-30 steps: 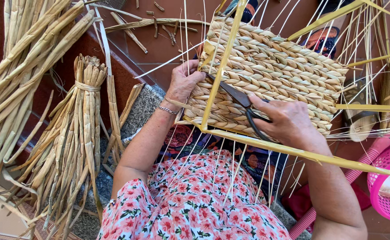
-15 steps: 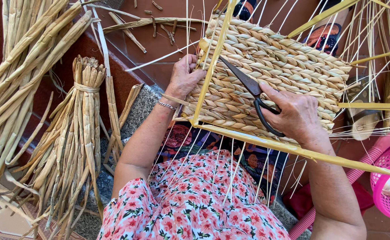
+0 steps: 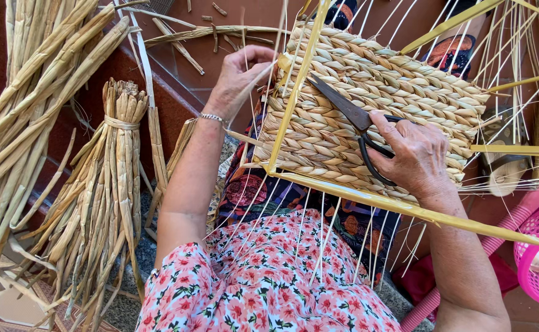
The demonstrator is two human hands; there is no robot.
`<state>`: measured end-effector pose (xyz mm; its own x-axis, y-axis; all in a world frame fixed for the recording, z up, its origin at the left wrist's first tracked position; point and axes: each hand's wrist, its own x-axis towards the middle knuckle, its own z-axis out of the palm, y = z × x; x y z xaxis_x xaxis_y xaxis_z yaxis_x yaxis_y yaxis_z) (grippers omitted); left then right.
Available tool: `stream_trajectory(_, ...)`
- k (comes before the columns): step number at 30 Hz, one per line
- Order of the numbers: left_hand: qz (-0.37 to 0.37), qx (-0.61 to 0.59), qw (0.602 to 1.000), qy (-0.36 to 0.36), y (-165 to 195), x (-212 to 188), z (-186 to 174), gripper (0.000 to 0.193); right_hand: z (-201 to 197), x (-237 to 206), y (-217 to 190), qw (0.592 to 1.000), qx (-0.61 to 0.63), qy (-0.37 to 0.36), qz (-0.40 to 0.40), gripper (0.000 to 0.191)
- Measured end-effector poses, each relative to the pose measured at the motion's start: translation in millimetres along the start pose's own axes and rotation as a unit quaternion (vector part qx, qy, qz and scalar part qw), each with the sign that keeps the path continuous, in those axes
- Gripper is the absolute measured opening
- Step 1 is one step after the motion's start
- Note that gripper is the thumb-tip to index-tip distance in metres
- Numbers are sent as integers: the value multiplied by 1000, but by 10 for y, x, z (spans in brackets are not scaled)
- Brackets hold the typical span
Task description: The person weaves a rectangular basket using dried palm leaves, interlacing strands by hand and trimming excess material with scissors. The person sits on the floor and works on the basket placed on their lap.
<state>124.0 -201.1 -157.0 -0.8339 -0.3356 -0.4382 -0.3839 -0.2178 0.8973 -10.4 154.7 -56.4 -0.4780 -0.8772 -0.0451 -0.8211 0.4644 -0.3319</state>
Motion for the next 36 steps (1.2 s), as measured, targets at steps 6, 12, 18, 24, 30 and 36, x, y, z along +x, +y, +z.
stream_trajectory(6, 11, 21, 996, -85, 52, 256, -34, 23, -17, -41, 38, 1000, 1, -6, -1, 61)
stream_trajectory(12, 73, 119, 982, -126, 5, 279, 40, 25, 8, -24, 45, 1000, 0, -8, -1, 61)
stream_trajectory(18, 313, 329, 887, -84, 5, 382, 52, 15, 6, -10, 45, 1000, 15, -4, -1, 61)
stream_trajectory(24, 110, 136, 982, -70, -152, 416, 189, 10, 93, 19, 61, 1000, 5, -17, 11, 61)
stream_trajectory(30, 77, 24, 994, -71, -271, 358, 220, 15, 252, 106, 15, 999, -29, -31, -8, 70)
stream_trajectory(36, 93, 26, 993, -67, -290, 339, 230, 12, 297, 78, 57, 998, -42, -44, -32, 73)
